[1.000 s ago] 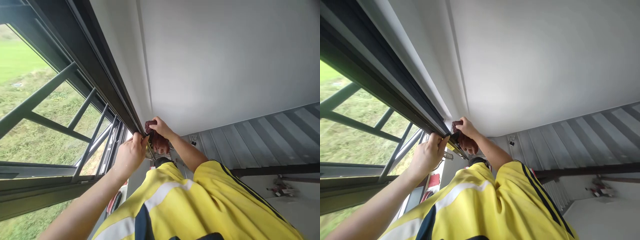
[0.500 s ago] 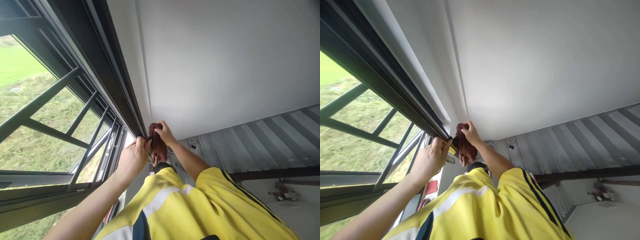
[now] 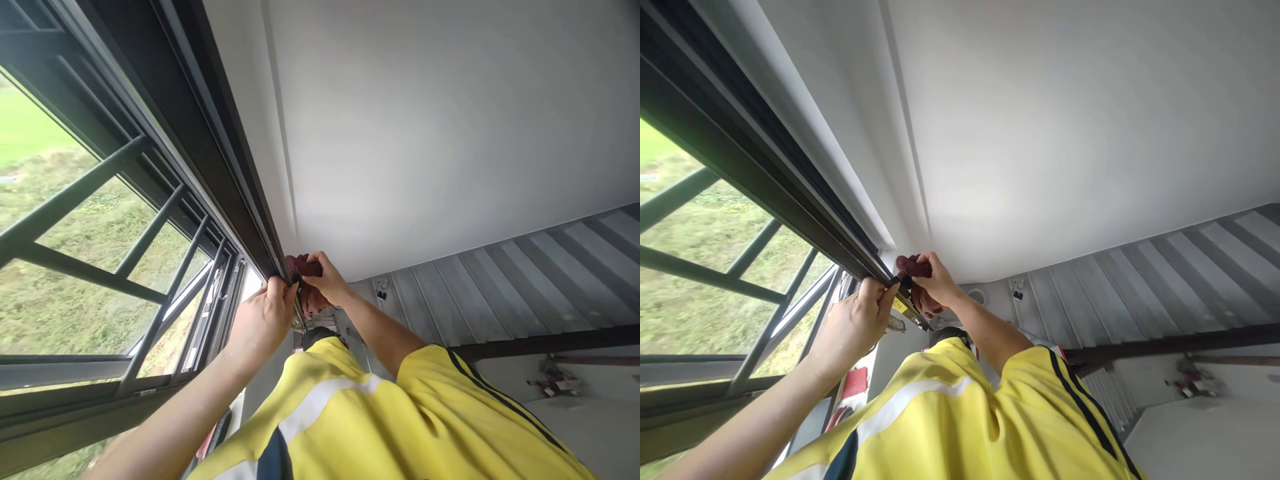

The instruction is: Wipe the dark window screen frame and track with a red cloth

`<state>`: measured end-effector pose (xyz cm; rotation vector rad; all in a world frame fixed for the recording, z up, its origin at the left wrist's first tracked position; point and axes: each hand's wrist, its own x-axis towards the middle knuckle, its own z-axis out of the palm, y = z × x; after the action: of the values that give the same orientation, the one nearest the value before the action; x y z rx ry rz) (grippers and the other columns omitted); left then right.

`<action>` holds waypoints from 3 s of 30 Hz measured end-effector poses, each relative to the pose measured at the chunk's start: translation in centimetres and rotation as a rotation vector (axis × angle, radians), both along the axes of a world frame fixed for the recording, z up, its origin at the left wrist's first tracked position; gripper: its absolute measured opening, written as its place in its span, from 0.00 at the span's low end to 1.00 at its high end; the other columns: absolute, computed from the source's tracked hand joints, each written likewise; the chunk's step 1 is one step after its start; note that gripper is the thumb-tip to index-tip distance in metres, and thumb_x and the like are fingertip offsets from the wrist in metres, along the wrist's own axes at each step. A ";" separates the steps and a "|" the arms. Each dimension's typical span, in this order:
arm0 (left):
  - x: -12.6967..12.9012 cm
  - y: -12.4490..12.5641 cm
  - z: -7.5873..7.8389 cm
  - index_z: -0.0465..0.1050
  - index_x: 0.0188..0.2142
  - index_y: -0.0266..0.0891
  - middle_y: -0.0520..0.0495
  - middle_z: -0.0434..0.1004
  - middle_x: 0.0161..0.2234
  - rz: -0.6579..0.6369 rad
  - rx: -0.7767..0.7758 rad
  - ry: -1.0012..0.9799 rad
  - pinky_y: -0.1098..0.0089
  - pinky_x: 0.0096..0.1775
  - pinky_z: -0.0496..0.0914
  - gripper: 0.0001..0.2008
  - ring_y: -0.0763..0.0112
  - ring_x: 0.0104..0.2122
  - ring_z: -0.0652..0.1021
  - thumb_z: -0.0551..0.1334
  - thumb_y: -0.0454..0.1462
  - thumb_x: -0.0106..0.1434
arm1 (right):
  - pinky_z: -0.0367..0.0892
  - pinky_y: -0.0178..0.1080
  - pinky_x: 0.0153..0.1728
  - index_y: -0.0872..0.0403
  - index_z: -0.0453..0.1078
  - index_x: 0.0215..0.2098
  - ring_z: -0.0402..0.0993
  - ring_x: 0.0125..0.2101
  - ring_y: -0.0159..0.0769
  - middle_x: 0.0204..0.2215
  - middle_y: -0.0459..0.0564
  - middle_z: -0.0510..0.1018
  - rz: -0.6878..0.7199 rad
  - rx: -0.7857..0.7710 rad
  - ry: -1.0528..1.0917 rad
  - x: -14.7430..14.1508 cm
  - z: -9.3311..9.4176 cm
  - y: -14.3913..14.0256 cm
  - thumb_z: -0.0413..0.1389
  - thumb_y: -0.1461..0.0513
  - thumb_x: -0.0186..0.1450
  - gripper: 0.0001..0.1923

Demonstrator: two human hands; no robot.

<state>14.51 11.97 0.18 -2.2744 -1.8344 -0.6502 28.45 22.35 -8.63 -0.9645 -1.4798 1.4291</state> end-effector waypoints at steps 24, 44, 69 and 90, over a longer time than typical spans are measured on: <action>-0.7 -0.1 -0.5 0.47 0.31 0.44 0.54 0.57 0.16 -0.054 0.086 0.015 0.70 0.18 0.49 0.12 0.62 0.14 0.67 0.50 0.40 0.70 | 0.67 0.39 0.36 0.51 0.61 0.38 0.70 0.33 0.36 0.31 0.43 0.71 -0.066 -0.239 -0.020 -0.2 0.5 2.9 0.61 0.59 0.50 0.19; -1.0 -0.6 -0.8 0.49 0.31 0.43 0.54 0.62 0.16 -0.086 0.139 0.029 0.70 0.19 0.55 0.12 0.65 0.16 0.70 0.47 0.41 0.73 | 0.63 0.34 0.42 0.54 0.65 0.43 0.71 0.40 0.34 0.40 0.46 0.75 0.240 0.300 -0.169 2.1 0.5 0.9 0.58 0.52 0.60 0.18; -4.6 -3.7 -2.6 0.61 0.26 0.40 0.53 0.59 0.16 0.300 -0.473 0.039 0.68 0.22 0.53 0.26 0.64 0.17 0.67 0.53 0.61 0.63 | 0.66 0.31 0.35 0.53 0.66 0.40 0.70 0.31 0.29 0.31 0.42 0.73 0.511 0.235 -0.077 -0.1 -0.3 -0.4 0.66 0.54 0.54 0.20; -5.7 -4.4 -2.8 0.63 0.19 0.40 0.50 0.61 0.15 0.442 -0.383 -0.193 0.70 0.23 0.54 0.29 0.71 0.17 0.63 0.54 0.61 0.59 | 0.67 0.36 0.38 0.51 0.61 0.37 0.71 0.32 0.34 0.32 0.46 0.73 0.060 0.086 0.049 -4.4 -2.1 -4.9 0.64 0.48 0.51 0.25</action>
<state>8.77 7.58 -2.59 -1.9344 -2.6391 -0.4892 24.03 17.43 -10.78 -0.8333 -1.5325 1.4097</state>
